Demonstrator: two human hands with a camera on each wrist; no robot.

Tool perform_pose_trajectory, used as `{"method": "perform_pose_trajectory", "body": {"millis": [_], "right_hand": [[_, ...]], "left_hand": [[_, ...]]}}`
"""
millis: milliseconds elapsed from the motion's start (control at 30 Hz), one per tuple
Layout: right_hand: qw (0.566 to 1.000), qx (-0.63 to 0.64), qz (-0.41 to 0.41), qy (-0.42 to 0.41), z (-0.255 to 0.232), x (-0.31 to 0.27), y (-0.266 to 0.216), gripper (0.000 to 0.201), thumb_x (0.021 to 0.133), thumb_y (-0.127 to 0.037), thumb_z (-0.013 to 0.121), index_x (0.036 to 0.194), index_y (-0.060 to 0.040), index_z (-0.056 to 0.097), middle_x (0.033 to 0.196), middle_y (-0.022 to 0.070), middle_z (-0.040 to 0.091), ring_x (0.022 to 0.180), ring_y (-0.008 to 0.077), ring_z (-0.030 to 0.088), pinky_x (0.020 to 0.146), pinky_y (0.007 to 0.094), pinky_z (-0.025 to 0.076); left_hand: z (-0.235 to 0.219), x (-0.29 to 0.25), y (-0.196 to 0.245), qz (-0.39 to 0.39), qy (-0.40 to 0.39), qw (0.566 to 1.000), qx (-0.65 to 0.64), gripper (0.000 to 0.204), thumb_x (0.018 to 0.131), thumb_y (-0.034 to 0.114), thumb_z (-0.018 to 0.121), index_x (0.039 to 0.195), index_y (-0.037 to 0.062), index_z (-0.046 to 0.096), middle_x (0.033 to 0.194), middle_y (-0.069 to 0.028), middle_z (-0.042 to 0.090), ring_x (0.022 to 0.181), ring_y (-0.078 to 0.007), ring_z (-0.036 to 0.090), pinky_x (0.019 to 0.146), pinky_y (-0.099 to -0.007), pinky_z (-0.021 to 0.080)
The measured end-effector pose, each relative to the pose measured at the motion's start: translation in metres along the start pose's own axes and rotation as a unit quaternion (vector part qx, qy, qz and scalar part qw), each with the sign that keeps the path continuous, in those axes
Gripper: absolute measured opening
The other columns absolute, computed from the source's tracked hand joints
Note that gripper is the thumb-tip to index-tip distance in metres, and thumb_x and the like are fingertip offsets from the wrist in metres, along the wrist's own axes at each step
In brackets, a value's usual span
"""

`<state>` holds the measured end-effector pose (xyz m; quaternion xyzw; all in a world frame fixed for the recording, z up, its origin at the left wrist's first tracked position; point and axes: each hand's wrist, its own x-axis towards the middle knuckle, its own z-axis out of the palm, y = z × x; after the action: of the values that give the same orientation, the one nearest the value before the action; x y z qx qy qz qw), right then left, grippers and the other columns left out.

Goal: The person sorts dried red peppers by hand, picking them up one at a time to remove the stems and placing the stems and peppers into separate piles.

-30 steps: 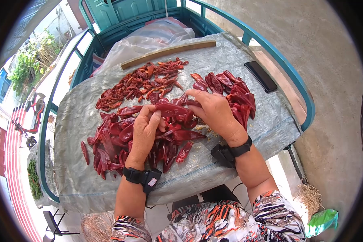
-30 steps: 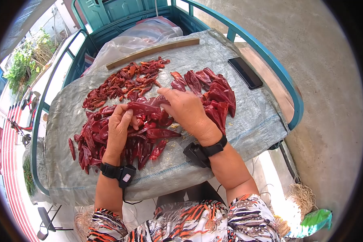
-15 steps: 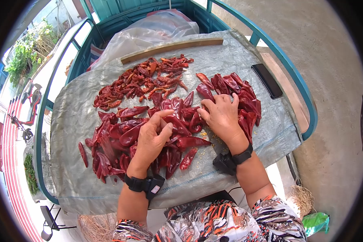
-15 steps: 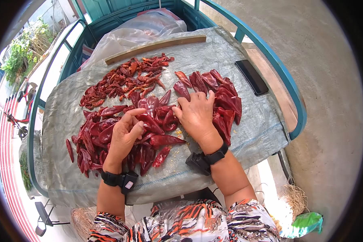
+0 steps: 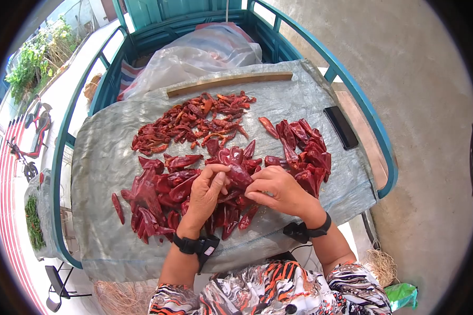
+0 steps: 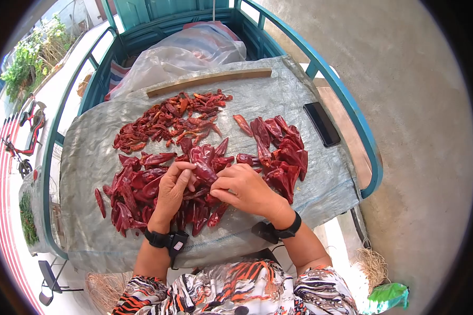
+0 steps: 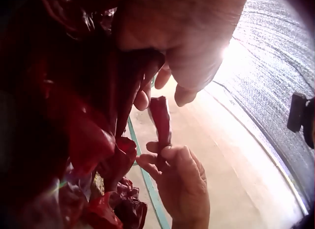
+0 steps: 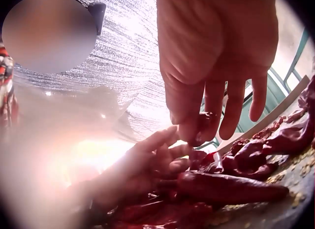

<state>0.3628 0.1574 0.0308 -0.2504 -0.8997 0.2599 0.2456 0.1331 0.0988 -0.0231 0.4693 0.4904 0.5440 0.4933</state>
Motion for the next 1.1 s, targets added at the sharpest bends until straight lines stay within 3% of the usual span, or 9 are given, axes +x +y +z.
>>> {"method": "perform_pose_trajectory", "body": {"millis": [200,300,333,400,600,733,833,1033,1100], "right_hand": [[0.995,0.042,0.028,-0.081,-0.022,0.003,-0.007,0.019,0.095,-0.026,0.072,0.096,-0.0080,0.078,0.114,0.0123,0.072,0.108,0.0293,0.066,0.097,0.0434,0.048],[0.991,0.119,0.052,-0.021,-0.031,0.008,0.020,0.021,0.096,-0.027,0.069,0.097,-0.0075,0.077,0.113,0.0104,0.071,0.109,0.0292,0.065,0.093,0.0441,0.050],[0.999,-0.005,0.021,0.035,-0.036,0.017,0.034,0.022,0.096,-0.028,0.069,0.100,-0.0069,0.075,0.110,0.0110,0.070,0.103,0.0302,0.067,0.091,0.0449,0.052],[0.975,-0.083,0.202,0.039,-0.047,0.033,0.046,0.022,0.095,-0.026,0.069,0.104,-0.0070,0.070,0.106,0.0118,0.069,0.099,0.0321,0.070,0.085,0.0452,0.055],[0.932,-0.295,0.209,0.006,-0.019,0.065,0.120,0.027,0.094,-0.021,0.067,0.116,-0.0069,0.060,0.108,0.0187,0.069,0.097,0.0363,0.072,0.078,0.0500,0.058],[0.937,-0.265,0.227,-0.019,-0.009,0.069,0.133,0.034,0.090,-0.021,0.069,0.117,-0.0030,0.057,0.102,0.0199,0.072,0.098,0.0407,0.072,0.080,0.0511,0.057],[0.947,-0.253,0.193,0.030,-0.013,0.061,0.125,0.027,0.090,-0.021,0.067,0.110,-0.0054,0.060,0.097,0.0180,0.073,0.095,0.0408,0.071,0.079,0.0512,0.054],[0.986,-0.040,0.156,-0.049,-0.045,0.039,0.072,0.019,0.087,-0.019,0.069,0.102,-0.0083,0.068,0.096,0.0160,0.072,0.094,0.0397,0.069,0.079,0.0502,0.051],[0.962,-0.232,0.116,-0.083,-0.032,0.023,0.087,0.018,0.085,-0.017,0.069,0.101,-0.0097,0.069,0.095,0.0143,0.071,0.096,0.0368,0.068,0.081,0.0507,0.048]], "left_hand": [[0.008,0.000,0.019,0.002,0.002,0.995,0.104,0.023,0.102,0.011,0.066,0.122,0.0011,0.063,0.086,-0.0008,0.063,0.074,-0.0071,0.058,0.066,-0.0237,0.048],[0.008,-0.002,0.027,0.077,0.041,0.984,0.157,0.020,0.102,0.010,0.066,0.120,0.0012,0.063,0.087,-0.0011,0.065,0.076,-0.0066,0.060,0.067,-0.0237,0.050],[0.010,-0.003,0.034,0.068,0.055,0.985,0.147,0.018,0.102,0.010,0.066,0.118,0.0012,0.063,0.087,-0.0011,0.065,0.076,-0.0064,0.060,0.068,-0.0241,0.050],[0.013,-0.004,0.050,0.051,0.081,0.987,0.129,0.015,0.102,0.009,0.066,0.115,0.0013,0.064,0.087,-0.0012,0.066,0.077,-0.0059,0.061,0.069,-0.0247,0.051],[0.018,0.001,0.034,0.109,0.114,0.952,0.262,0.023,0.094,0.004,0.068,0.117,0.0039,0.068,0.099,-0.0078,0.064,0.075,-0.0149,0.062,0.072,-0.0287,0.052],[0.021,-0.010,0.044,0.101,0.086,0.945,0.300,0.024,0.093,0.004,0.068,0.117,0.0048,0.069,0.105,-0.0091,0.065,0.077,-0.0182,0.064,0.073,-0.0314,0.053],[0.027,-0.022,0.059,0.084,0.067,0.943,0.314,0.023,0.093,0.004,0.067,0.116,0.0048,0.069,0.102,-0.0096,0.068,0.083,-0.0204,0.067,0.076,-0.0324,0.055],[0.045,-0.035,0.090,0.012,0.051,0.952,0.303,0.024,0.096,0.001,0.065,0.120,0.0021,0.069,0.100,-0.0068,0.071,0.089,-0.0139,0.068,0.079,-0.0290,0.056],[0.047,-0.035,0.094,0.019,0.052,0.937,0.345,0.023,0.097,0.002,0.065,0.120,0.0029,0.068,0.100,-0.0072,0.071,0.088,-0.0140,0.068,0.079,-0.0291,0.056]]}}
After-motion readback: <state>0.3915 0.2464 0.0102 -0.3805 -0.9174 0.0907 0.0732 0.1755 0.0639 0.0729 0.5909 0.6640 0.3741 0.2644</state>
